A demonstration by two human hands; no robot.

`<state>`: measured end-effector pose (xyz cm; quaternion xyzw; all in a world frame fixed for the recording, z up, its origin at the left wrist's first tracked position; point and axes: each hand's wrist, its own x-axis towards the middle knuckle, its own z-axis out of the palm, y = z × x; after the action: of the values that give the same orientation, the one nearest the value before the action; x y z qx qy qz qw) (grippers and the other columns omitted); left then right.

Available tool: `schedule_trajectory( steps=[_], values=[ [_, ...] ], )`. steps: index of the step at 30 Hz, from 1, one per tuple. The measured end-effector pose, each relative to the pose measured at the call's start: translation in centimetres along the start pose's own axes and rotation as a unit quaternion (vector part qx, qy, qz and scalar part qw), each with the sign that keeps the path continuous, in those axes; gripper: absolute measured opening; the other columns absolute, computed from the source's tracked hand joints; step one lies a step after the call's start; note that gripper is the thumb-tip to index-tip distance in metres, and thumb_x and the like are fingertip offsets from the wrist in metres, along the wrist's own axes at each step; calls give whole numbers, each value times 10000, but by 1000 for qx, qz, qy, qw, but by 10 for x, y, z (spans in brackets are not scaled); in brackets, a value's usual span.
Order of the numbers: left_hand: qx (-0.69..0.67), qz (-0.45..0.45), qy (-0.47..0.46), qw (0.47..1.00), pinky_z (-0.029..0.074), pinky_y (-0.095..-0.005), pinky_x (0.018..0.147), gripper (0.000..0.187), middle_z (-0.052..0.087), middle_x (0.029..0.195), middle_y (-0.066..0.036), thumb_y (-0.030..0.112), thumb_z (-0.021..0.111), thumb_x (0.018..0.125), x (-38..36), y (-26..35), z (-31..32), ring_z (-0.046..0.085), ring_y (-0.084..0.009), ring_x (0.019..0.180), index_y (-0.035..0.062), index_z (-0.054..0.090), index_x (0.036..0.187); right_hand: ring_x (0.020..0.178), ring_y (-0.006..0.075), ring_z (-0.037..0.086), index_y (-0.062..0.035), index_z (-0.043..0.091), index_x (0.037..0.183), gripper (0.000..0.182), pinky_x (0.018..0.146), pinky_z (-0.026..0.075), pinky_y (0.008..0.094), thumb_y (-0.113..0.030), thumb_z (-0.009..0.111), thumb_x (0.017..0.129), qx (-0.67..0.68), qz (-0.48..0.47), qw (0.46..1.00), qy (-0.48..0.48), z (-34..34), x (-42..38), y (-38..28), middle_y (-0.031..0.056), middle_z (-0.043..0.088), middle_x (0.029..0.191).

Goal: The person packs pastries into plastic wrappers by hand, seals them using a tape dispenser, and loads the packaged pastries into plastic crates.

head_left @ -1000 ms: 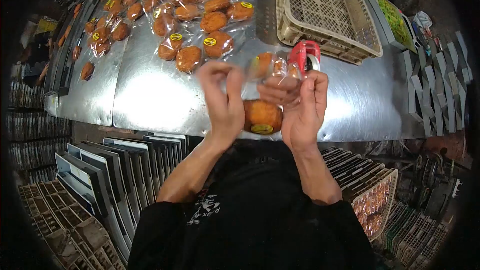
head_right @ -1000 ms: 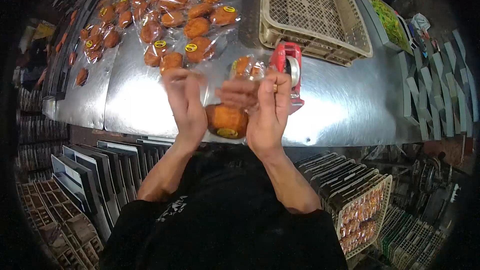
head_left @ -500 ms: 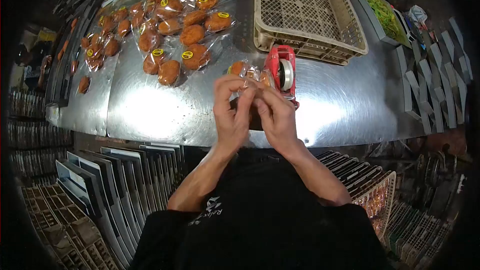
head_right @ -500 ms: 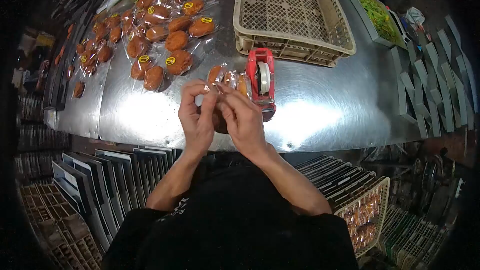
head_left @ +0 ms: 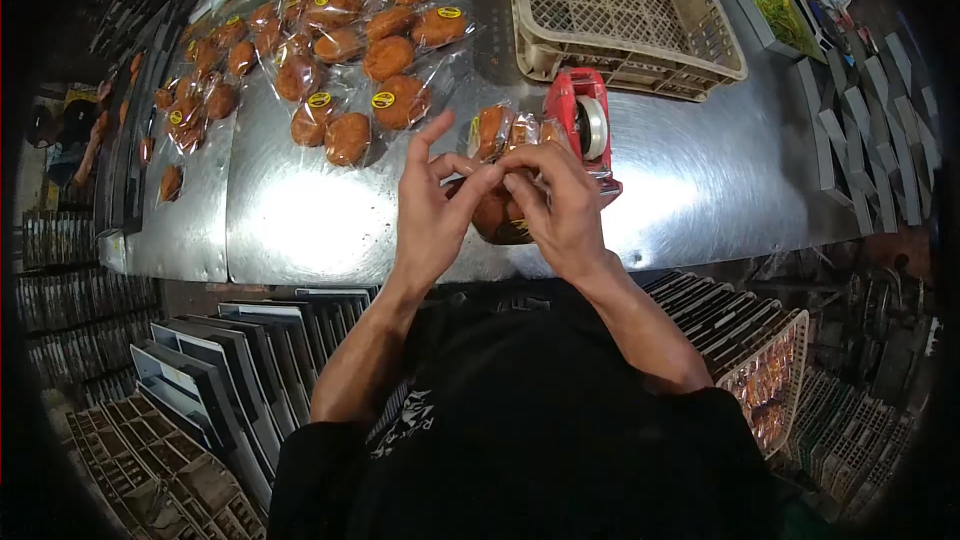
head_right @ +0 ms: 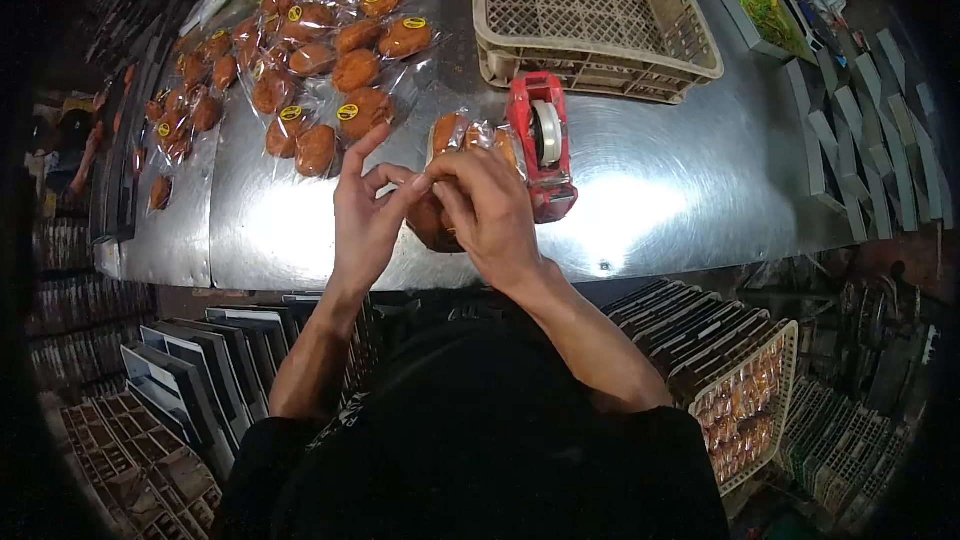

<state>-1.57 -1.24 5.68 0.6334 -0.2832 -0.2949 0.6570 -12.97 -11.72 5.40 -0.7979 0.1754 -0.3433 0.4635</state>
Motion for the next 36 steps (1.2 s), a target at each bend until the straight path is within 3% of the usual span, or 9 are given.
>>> schedule_trajectory(
  steps=[5,8,10,15,20,23,28,32,36],
  values=[
    [-22,-68,-67,995,488,-237,695,366,618,869,-36,83,707,867,4,2,-16,575,-90,769,-19,545,1180,944,329,539,-7,628,928,160,800,457,406,-50,707,796,-169,-204,962,65,6,-7,20,109,550,922],
    [474,342,-53,810,462,-229,691,141,618,938,-69,91,705,870,5,2,-16,566,-100,796,5,633,956,954,310,546,-3,614,869,102,837,441,367,-78,678,839,-54,-98,987,115,24,-10,30,113,546,939],
    [119,141,11,983,431,-299,832,140,593,981,-46,40,686,871,-1,-19,-2,532,-115,896,37,564,801,966,229,550,-19,588,842,109,865,425,328,-100,628,902,78,39,991,99,34,-17,28,88,556,992],
    [-242,24,92,966,397,-210,723,194,503,862,5,26,643,897,12,-49,24,473,-61,786,88,463,936,931,110,515,-31,584,1011,124,848,418,254,-140,589,954,248,157,915,276,39,-21,14,28,561,1011],
    [-148,29,52,987,406,-215,701,206,543,861,4,60,668,891,11,-60,-2,494,-56,765,81,487,986,873,164,553,13,664,903,255,783,455,299,-242,653,914,-319,121,926,159,-58,-53,104,97,597,894],
    [-89,29,-3,996,427,-227,710,249,608,823,-18,87,670,899,9,-66,-5,542,-67,786,38,503,1077,857,209,555,33,673,823,262,768,453,328,-224,683,874,-211,291,925,123,-52,-35,125,127,581,863],
    [-86,25,-6,996,433,-238,722,277,599,829,-17,98,678,896,9,-74,-4,536,-70,782,39,488,1088,806,273,581,34,677,745,235,725,452,381,-188,740,788,-280,146,932,178,-57,-47,53,166,610,844],
    [-94,-3,46,994,442,-250,725,279,587,823,-25,105,678,892,13,-92,7,539,-87,782,26,483,1074,794,162,543,-13,685,833,333,721,425,329,-339,665,898,75,481,861,145,-47,-106,99,51,614,780],
    [-101,-67,120,985,420,-232,745,282,560,883,-17,133,666,910,6,-104,20,511,-77,811,46,467,1090,845,135,521,4,665,871,302,774,410,283,-287,620,939,63,296,944,130,-8,-83,47,38,579,891]
  ],
)
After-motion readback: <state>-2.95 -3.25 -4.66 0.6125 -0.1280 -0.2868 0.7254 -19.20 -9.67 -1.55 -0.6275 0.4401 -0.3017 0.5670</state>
